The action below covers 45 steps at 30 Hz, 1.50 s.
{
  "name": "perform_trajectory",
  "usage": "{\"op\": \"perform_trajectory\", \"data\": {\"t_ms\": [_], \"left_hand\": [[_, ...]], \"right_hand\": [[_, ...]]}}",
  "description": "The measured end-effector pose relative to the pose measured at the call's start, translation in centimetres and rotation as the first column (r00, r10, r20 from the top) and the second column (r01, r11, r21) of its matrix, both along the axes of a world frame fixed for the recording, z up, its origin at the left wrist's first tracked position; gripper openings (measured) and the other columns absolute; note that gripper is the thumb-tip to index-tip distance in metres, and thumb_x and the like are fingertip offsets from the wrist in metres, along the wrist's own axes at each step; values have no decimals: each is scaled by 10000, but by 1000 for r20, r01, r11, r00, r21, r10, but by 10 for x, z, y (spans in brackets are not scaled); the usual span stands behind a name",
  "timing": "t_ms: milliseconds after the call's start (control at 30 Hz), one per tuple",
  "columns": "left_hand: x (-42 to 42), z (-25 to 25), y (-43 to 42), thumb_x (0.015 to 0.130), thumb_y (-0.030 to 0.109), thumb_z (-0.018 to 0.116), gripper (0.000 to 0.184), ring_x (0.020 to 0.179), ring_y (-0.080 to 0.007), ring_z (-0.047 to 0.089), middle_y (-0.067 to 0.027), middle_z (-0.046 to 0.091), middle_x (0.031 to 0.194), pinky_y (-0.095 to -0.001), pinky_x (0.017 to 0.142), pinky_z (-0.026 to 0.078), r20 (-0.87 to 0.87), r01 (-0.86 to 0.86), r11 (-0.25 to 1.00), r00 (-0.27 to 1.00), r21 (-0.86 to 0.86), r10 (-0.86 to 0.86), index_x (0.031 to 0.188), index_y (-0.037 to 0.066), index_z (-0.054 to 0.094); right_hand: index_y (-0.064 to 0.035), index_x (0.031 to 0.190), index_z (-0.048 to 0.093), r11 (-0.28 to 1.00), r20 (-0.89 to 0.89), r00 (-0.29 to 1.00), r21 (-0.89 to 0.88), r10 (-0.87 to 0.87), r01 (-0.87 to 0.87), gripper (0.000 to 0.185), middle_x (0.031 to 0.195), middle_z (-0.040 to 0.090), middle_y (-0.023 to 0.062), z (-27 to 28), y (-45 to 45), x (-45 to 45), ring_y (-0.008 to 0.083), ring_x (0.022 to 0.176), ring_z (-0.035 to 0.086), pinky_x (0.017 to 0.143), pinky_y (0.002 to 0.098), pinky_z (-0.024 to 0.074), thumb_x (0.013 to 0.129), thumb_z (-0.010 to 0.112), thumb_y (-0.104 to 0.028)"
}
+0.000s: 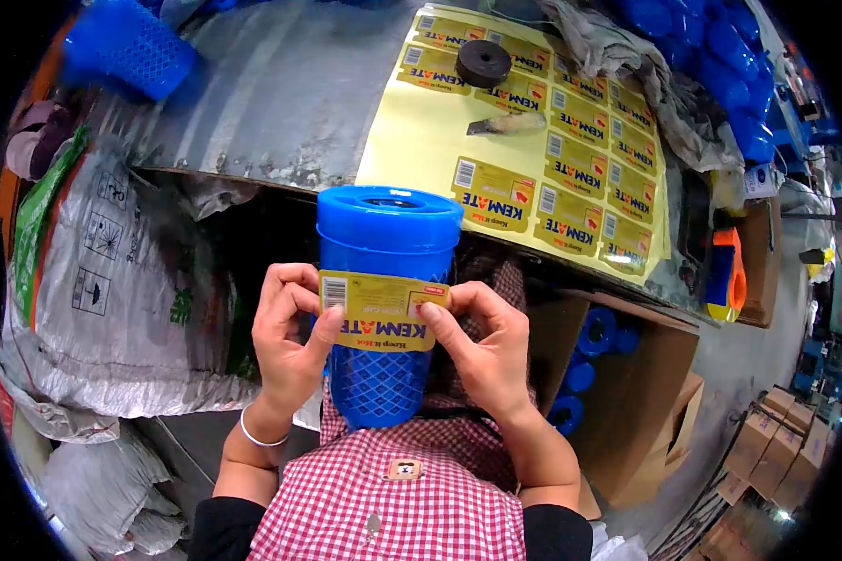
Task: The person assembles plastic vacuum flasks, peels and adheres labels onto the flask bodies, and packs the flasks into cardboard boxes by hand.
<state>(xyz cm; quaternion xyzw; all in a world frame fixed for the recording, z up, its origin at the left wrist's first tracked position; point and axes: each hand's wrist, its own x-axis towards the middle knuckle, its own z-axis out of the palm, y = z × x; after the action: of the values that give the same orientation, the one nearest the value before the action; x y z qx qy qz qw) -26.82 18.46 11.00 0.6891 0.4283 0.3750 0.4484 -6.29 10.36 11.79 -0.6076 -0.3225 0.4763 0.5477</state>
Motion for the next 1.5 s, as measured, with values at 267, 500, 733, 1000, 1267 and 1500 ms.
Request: {"op": "perform_trajectory", "data": {"t_ms": [267,500,733,1000,1267,1500], "left_hand": [[1,-3,0,910,167,754,298,944,-146,515,-77,504,1074,-268,817,449,13,15,1000,1000,-18,-15,762,30,534],[1,-25,7,900,91,762,436,693,-50,497,-118,472,1266,-146,554,406,196,-117,980,969,-162,148,1117,71,385],[-3,-13,46,958,505,610,325,1172,-184,575,22,617,1223,-379,1015,447,-580,593,53,799,803,-156,1123,228,650],[93,48,63,887,657,563,775,1360,-258,520,-165,622,1371,-433,1209,289,-944,982,-119,105,149,-313,1240,-25,666],[9,-53,-15,982,615,536,733,1265,-260,546,-165,565,1370,-428,1051,447,84,5,998,996,68,-11,1357,-13,529],[145,53,-115,1053,503,453,385,481,-29,360,94,373,622,-198,421,265,257,41,806,956,-591,140,868,171,514]], "right_hand": [[17,946,687,1000,-17,1000,14,-21,21,127,876,708,30,-6,3,0,64,820,623,770,232,514,940,731,-102],[-30,992,520,987,826,562,-58,-37,150,374,865,587,138,-31,-2,12,341,813,588,763,453,475,857,792,-248],[36,1560,-57,946,241,916,-29,321,-324,1259,1570,201,307,-49,-51,-34,422,1462,298,1208,479,290,783,840,-383],[40,1571,-64,959,4,960,45,279,-279,1293,1595,179,289,-73,-51,-37,360,1481,271,1228,431,238,756,854,-365],[-26,1587,-26,965,-180,973,240,147,-101,1250,1552,287,268,-76,-84,-18,359,1441,328,1213,454,262,766,855,-362],[-76,1549,321,918,478,821,374,-313,133,1062,1531,350,266,-25,-191,55,419,1412,374,1177,488,305,702,892,-368]]}}
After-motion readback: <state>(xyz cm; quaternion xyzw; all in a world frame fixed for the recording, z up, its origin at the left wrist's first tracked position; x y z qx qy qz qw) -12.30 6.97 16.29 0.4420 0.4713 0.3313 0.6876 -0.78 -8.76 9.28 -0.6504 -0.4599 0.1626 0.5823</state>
